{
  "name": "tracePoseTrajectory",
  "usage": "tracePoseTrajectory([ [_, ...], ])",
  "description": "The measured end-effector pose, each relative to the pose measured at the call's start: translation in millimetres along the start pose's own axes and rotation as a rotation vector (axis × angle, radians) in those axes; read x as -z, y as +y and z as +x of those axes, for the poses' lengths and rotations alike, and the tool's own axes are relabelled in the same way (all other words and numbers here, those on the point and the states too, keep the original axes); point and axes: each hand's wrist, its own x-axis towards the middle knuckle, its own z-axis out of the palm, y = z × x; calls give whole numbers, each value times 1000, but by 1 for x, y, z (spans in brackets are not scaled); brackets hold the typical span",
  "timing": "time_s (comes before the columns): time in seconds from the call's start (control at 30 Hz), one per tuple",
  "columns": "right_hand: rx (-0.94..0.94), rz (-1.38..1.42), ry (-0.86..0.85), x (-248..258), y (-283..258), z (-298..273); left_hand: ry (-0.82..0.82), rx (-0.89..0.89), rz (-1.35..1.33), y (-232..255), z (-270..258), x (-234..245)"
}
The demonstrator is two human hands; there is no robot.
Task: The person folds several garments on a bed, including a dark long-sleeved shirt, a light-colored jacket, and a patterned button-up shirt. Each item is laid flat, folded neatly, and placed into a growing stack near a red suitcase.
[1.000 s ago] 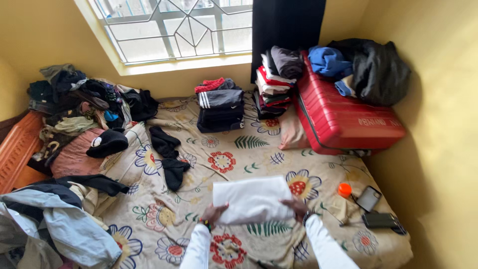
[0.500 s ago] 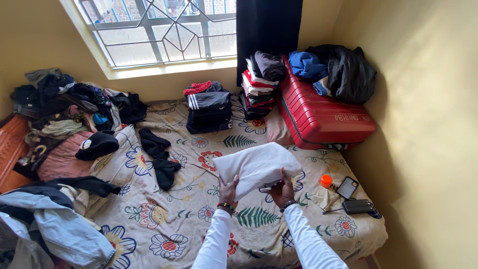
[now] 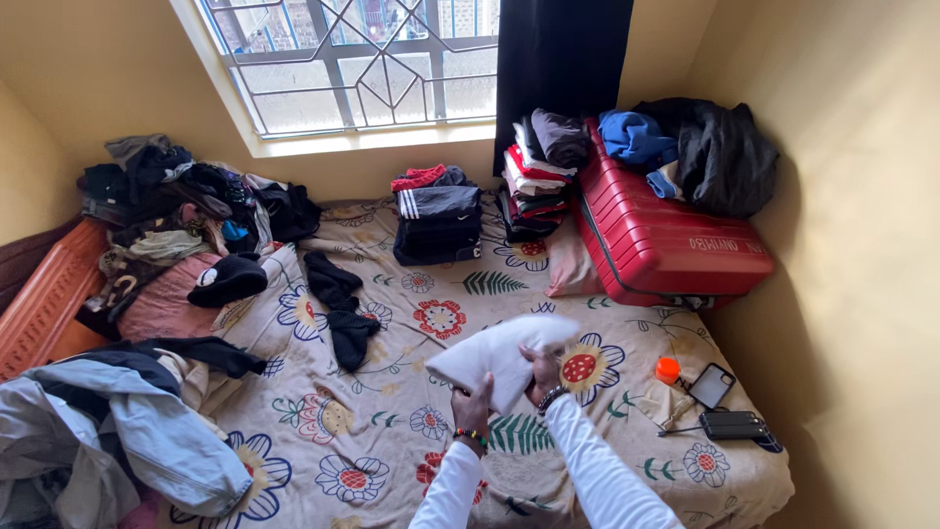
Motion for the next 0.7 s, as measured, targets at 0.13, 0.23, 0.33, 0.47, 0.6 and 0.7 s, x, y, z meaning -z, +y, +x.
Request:
tracePoseTrajectory([
  [0.13,14,-245,-66,-2,-37,17,-525,285,-86,25,-7,44],
  [0.23,-14,-376,-131,-13,-76,8,-513,380,71,54,26,73],
  [0.33,-4,-484,-252,-35,-106,-4,-250,409,262,72,66,59],
  [0.47,-16,-654,-297,-48,-125,-10,-473,452,-33,76,87,1],
  [0.6,-54,-692,-339,-28,-140,5,-432,347,112,70,84,-42],
  [0.7,-106,-710,-303,-10,-161,27,-389,317,88,56,90,-67],
])
